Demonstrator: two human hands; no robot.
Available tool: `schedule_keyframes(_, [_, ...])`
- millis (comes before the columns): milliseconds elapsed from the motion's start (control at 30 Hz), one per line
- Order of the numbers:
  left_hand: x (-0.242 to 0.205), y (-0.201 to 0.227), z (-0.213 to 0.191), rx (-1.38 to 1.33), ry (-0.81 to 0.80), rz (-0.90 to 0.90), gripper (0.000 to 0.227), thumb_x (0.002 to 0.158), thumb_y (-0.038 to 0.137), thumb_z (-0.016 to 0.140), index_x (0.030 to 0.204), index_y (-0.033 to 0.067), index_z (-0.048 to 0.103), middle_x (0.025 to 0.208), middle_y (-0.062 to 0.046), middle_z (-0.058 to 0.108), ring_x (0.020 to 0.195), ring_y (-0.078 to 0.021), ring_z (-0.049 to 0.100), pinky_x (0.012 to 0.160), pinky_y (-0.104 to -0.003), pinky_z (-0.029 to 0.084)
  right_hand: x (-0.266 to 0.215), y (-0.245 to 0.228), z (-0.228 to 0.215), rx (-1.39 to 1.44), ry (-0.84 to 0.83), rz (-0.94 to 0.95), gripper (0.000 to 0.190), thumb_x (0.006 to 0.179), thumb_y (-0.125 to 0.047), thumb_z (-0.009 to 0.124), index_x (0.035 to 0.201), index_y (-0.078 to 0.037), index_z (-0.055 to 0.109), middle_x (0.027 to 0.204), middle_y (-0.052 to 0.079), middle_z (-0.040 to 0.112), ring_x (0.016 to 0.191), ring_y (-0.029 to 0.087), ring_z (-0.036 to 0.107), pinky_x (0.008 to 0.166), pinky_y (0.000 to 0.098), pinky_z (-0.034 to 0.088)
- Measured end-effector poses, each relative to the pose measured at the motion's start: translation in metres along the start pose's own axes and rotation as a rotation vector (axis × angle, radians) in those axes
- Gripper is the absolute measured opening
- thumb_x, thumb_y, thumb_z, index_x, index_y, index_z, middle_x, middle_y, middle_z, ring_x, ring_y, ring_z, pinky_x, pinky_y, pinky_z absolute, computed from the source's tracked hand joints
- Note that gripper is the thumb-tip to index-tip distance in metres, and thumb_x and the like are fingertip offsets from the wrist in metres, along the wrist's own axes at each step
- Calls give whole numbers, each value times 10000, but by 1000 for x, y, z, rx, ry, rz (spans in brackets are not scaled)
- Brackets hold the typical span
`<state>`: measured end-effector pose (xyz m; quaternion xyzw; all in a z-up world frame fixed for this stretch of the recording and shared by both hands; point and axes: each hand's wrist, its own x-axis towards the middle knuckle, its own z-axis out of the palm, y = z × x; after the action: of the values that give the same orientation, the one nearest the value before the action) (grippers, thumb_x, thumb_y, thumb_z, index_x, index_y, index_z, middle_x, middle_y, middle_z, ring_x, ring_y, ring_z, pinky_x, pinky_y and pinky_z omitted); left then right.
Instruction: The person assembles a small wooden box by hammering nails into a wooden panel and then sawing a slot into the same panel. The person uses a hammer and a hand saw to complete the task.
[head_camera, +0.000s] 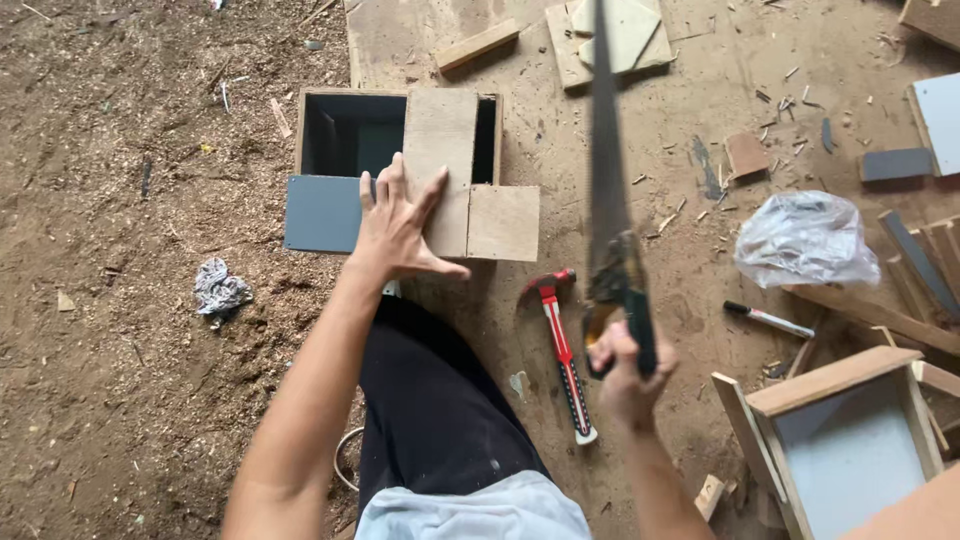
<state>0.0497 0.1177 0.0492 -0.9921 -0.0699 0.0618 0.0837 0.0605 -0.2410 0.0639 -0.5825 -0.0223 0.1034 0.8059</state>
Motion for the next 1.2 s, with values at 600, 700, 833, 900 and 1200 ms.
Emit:
schedule_keyframes(600, [-6,12,26,-213,114,-249,1431,412,981,704,1621,375,238,1315,-216,427,1259,-404,398,1116,-638,194,-35,-48,84,-421,-156,67,181,937,-115,654,776,-58,594,572,-19,563,451,58,527,396,232,420])
schedule_keyframes(700, [9,19,29,-206,166,-315,1464,366,983,714,1597,387,192,1346,-255,415,1295,-421,389,1133,-650,168,-14,-55,90,-537,-218,106,164,928,-120,658,786,-58,603,588,-13,582,451,68,550,388,242,459])
schedule_keyframes(833, [26,21,23,-284,95,-342,1434,435,955,727,1620,384,156,1376,-285,394,1310,-450,382,1145,-681,144,26,-73,102,-468,-275,199,161,923,-116,696,835,-32,591,629,14,593,485,83,552,426,246,460])
schedule_keyframes(900, [25,17,23,-310,73,-332,1418,476,961,725,1628,365,153,1389,-315,374,1312,-466,373,1133,-694,139,28,-80,105,-432,-309,206,148,917,-109,715,877,-21,603,661,19,603,515,83,558,457,240,456])
schedule_keyframes(1200, [26,18,11,-272,9,-321,1428,417,969,727,1587,379,158,1386,-313,363,1326,-469,338,1120,-664,124,10,-63,97,-406,-286,179,76,934,-134,677,940,-65,647,666,-26,616,544,61,567,482,235,455])
